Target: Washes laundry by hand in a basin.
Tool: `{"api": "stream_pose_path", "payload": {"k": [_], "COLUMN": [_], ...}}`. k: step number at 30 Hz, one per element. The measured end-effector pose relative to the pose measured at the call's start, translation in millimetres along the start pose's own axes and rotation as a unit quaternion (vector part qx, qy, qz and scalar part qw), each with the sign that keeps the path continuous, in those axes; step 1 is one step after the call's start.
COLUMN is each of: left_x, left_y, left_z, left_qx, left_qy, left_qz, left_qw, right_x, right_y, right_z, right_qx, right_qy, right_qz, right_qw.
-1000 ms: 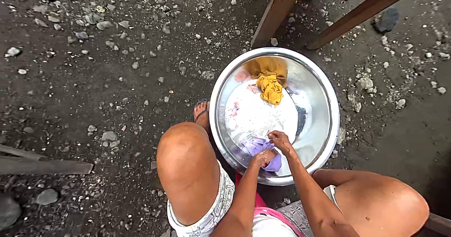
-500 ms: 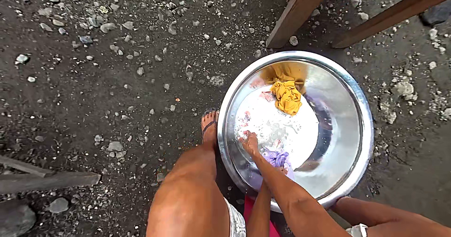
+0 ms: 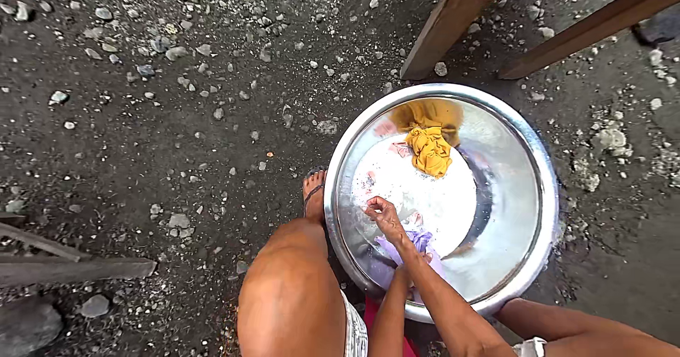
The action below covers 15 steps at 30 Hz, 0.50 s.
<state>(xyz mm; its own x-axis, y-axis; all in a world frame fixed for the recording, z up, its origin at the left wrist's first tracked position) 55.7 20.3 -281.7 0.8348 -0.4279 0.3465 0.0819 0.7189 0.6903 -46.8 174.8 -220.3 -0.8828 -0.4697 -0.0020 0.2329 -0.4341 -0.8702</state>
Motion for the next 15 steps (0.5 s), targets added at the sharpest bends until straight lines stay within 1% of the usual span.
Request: {"api": "stream_pose_path", "payload": {"k": [2,4,6,7,8,10,12,15], "left_x": [1,2,5,8,11,14,12,1], "left_y": [-1,30,62,76,86,97,114,151], "left_z": [3,36,62,71,73,64,57,69], "left_qx": [-0.016,-0.008,0.043,0.038,0.032,0.048,0.088,0.125], "left_qy": [-0.002,0.022,0.011,0.009,0.006,-0.01,-0.013,-0.003], "left_qz": [-0.029,0.009,0.066,0.085,0.079,0.033,0.002,-0.009], "left_qw": [0.999,1.0,0.997,0.996,0.996,0.998,0.996,0.992], "right_x": [-4,-7,-13,-17,-22,-34,-49,-70], "right_y": [-26,-54,-86,-102,-119,-152,-184,-226], "right_z": [23,50,75,88,101,128,155,197], "right_qx": [-0.036,-0.059,-0.087,-0.104,-0.119,-0.151,-0.186,-0.242], "right_qy": [-0.011,-0.032,-0.054,-0.058,-0.058,-0.057,-0.059,-0.075], "right_qz": [-0.063,-0.153,-0.242,-0.275,-0.298,-0.315,-0.304,-0.273], "right_qw": [0.997,0.986,0.965,0.954,0.946,0.936,0.933,0.928]}}
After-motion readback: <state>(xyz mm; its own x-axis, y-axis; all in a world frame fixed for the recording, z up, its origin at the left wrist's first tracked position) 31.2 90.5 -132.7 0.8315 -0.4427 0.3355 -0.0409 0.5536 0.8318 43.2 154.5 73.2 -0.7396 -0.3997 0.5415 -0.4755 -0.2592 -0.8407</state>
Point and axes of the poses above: each hand's wrist, its own z-axis away from the middle knuckle, its own x-axis out of the palm, y = z × x, the point moved 10 cm from there along -z, towards the middle knuckle, and after that the axes turned 11 degrees about -y, right-handed, at the moved point
